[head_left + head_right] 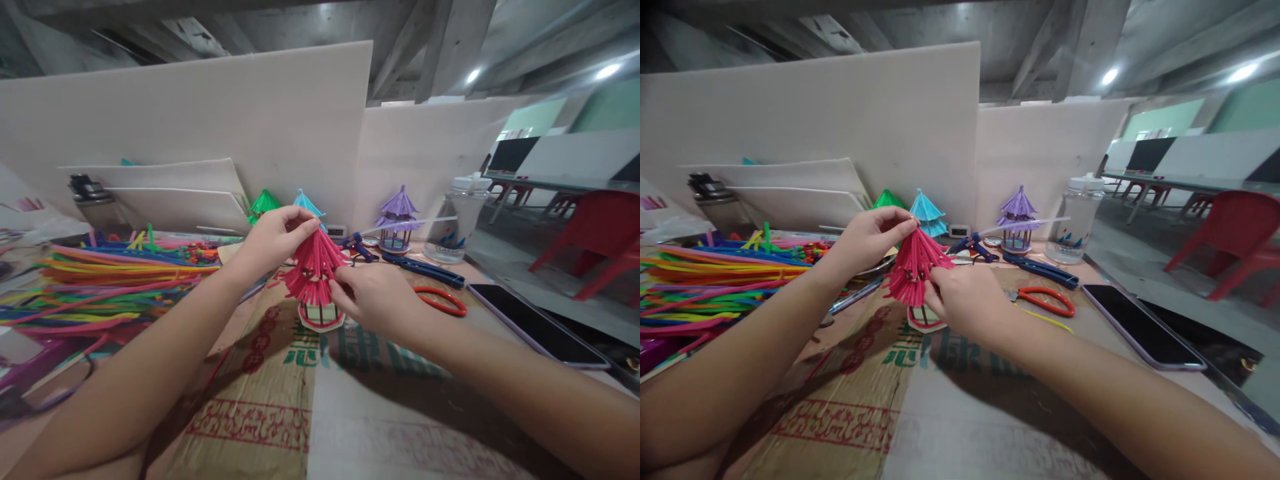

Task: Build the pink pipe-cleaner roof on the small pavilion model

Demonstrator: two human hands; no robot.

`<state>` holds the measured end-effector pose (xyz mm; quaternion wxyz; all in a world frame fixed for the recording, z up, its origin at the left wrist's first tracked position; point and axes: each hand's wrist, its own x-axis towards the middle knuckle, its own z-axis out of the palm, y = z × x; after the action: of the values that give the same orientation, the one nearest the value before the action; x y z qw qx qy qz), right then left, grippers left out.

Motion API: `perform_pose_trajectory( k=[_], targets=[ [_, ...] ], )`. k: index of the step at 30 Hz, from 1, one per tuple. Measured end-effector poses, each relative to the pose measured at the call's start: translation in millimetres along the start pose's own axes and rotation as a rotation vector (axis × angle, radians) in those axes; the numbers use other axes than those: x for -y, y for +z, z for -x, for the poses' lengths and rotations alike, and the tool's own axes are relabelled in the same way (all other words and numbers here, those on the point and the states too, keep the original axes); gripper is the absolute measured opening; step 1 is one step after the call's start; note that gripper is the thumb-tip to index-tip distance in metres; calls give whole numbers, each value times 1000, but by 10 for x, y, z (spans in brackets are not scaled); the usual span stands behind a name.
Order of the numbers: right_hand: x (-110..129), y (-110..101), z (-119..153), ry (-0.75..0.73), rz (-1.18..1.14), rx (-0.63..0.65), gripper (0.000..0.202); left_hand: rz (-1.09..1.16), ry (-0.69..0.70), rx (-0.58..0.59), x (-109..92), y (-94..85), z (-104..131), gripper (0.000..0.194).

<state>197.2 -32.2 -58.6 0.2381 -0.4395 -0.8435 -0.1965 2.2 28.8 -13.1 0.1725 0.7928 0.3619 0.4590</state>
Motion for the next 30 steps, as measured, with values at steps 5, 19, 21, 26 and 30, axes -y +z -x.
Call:
perform_pose_trajectory(
  k=[5, 19, 21, 26, 30],
  targets=[
    [-9, -4, -6, -2, 18, 16, 34, -5, 8, 3, -14, 13, 2, 35],
    [-82, 226, 39, -191, 131, -294, 33, -45, 48, 25, 3, -1, -7, 34],
    [-88, 226, 38, -194, 130, -314, 32, -49, 46, 27, -2, 3, -6, 35],
    [-92, 230, 19, -246, 150, -357, 34, -66, 45, 30, -26, 7, 0, 34],
    [-85, 231, 7, -240, 143, -347, 36, -75, 40, 32, -37, -1, 2, 33]
  ],
)
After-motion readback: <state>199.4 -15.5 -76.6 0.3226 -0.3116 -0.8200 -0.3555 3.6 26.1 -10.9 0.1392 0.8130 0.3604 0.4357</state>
